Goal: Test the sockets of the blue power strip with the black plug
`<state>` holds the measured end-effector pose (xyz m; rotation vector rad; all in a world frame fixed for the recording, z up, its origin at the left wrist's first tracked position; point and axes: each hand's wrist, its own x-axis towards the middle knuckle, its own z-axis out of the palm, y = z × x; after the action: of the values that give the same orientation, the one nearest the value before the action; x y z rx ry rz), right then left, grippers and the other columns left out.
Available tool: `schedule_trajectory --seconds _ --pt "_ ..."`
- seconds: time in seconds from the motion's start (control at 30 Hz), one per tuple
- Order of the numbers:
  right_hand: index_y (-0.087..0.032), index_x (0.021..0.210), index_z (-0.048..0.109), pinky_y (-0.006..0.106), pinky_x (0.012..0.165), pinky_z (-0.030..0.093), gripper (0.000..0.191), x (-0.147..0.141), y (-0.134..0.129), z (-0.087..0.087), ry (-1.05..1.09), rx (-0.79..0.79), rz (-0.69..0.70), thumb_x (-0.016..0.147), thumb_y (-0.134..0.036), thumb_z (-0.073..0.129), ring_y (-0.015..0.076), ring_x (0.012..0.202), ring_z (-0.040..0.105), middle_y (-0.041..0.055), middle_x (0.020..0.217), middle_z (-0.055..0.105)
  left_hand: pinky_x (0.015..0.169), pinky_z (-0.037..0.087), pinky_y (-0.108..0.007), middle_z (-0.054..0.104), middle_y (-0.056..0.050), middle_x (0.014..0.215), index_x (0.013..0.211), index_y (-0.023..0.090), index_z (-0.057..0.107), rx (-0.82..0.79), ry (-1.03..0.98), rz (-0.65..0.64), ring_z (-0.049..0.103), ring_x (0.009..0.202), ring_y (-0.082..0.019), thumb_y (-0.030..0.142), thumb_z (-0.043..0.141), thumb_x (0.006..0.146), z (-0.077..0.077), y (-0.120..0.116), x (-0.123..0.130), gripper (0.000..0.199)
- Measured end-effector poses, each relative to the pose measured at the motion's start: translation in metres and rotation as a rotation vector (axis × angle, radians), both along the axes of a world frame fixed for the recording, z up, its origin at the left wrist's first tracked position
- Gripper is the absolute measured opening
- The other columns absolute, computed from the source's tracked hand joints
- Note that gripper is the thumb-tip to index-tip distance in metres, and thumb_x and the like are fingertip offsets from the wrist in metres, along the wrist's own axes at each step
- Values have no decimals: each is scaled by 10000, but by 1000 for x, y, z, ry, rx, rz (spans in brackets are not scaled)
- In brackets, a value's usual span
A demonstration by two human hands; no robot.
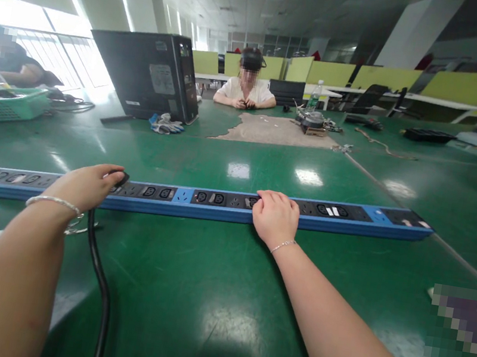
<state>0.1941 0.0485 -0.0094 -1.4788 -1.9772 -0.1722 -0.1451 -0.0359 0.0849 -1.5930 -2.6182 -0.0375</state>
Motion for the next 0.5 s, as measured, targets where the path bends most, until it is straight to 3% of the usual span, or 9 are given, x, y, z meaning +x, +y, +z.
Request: schedule_trajectory --seconds 0.13,0.33,0.5 --pt "-215 1014 687 364 881 280 330 1 1 -2 -1 15 4 855 -219 397 208 1024 548 47 1071 689 786 447 -303 683 -60 1099 1259 213 548 -85 -101 74 608 964 -249 425 315 846 -4 1 -1 520" --pt "-208 1006 688 363 882 279 328 1 1 -1 -11 18 0 855 -218 396 209 1024 549 51 1070 690 799 427 -304 676 -63 1101 1267 243 541 -100 -74 30 603 952 -244 458 323 840 -8 5 -2 525" --pt "-212 1007 687 360 880 283 323 1 1 -1 -12 20 1 855 -219 402 205 1014 555 43 1066 692 716 430 -287 713 -17 805 1258 279 544 -121 -76 19 621 832 -236 502 354 829 -8 6 -6 519"
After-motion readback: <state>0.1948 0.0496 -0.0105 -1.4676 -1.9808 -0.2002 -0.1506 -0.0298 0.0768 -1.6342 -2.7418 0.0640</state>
